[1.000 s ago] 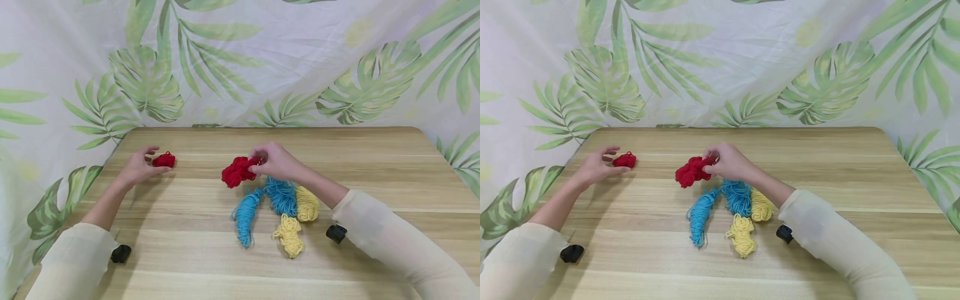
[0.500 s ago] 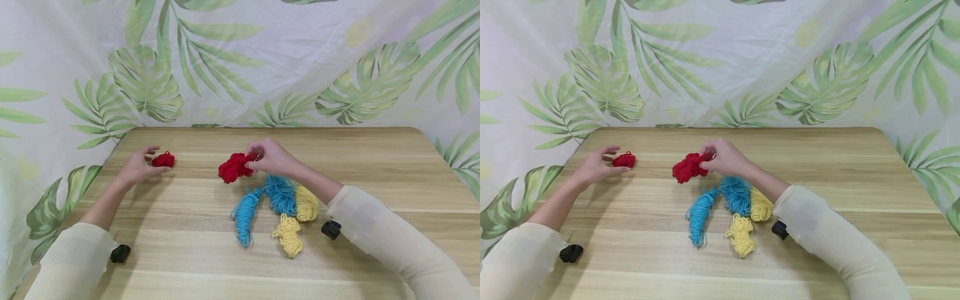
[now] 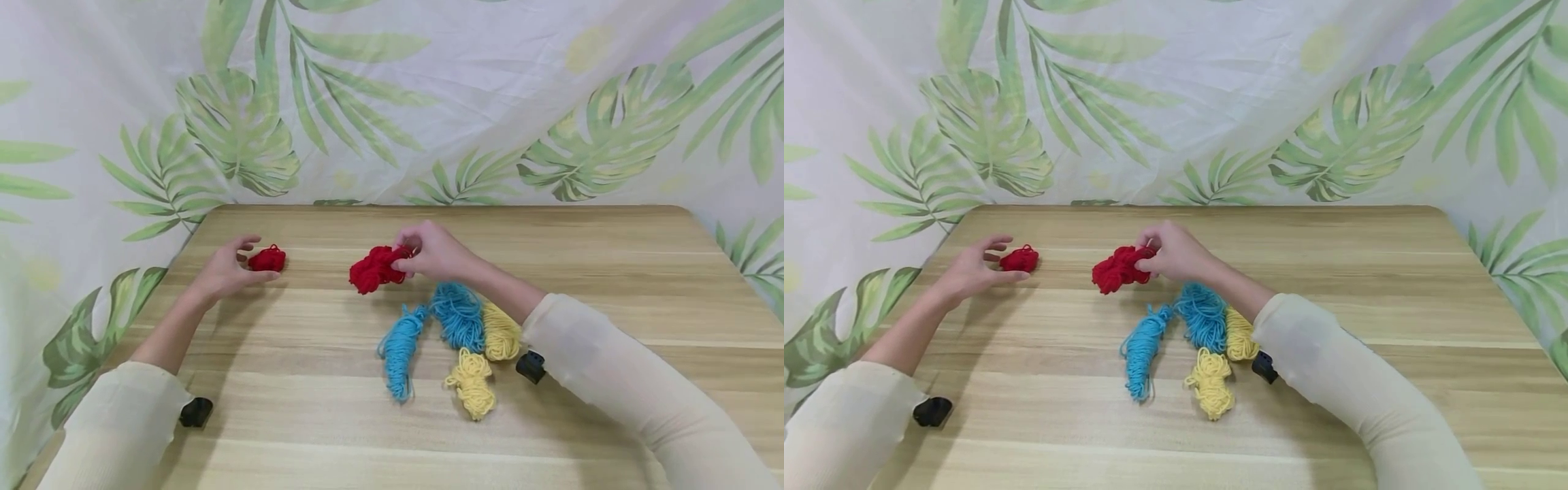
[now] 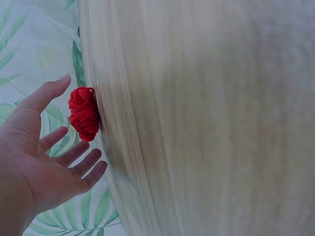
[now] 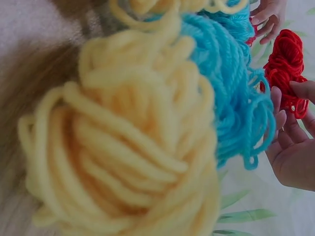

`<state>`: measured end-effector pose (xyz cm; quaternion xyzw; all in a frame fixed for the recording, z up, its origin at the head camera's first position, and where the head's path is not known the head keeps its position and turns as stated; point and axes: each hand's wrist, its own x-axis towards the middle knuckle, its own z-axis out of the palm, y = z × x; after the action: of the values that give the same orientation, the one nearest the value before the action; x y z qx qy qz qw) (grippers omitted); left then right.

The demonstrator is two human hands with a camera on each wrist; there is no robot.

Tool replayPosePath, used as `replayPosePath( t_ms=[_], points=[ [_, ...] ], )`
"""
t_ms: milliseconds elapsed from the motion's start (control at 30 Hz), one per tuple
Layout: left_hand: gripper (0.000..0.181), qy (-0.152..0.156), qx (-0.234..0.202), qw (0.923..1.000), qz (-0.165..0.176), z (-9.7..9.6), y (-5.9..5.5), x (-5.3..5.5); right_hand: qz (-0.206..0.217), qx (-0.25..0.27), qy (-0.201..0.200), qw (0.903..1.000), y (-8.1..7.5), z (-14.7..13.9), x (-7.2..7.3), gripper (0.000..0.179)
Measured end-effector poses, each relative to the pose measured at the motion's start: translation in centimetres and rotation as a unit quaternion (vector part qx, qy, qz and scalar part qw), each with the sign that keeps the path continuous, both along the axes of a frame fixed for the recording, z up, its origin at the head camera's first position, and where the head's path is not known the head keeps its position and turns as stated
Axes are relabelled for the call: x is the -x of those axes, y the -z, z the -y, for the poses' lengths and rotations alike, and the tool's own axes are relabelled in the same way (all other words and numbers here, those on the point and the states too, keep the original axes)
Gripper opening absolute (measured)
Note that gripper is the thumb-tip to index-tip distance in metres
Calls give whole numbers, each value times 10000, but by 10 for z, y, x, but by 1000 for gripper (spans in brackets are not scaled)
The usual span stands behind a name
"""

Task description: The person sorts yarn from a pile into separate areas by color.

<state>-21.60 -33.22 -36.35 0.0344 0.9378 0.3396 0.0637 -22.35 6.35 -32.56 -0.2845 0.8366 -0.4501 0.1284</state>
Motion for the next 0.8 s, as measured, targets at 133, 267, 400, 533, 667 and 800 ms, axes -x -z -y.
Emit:
replayPosePath(
  t_ms=[133, 267, 400, 533, 667, 800],
  points=[
    [92, 33, -6, 10000, 21, -1, 0, 1, -23, -22, -37, 10000, 1, 4, 2, 8],
    [93, 23, -40, 10000, 53, -1, -1, 1, 1, -15, -74, 10000, 3, 9, 6, 9],
    [92, 18, -46, 10000, 64, -1, -2, 0, 19, -52, -91, 9999, 4, 14, 8, 11],
    [93, 33, -25, 10000, 52, 1, -2, 0, 103, -7, -135, 9999, 2, 19, 8, 12],
    [94, 80, -39, 10000, 14, 1, -3, -1, 207, 7, -153, 9997, 0, 23, 7, 11],
    [93, 97, -80, 9999, -28, 1, -3, -2, 214, -55, -154, 9996, -2, 28, 8, 11]
  ],
)
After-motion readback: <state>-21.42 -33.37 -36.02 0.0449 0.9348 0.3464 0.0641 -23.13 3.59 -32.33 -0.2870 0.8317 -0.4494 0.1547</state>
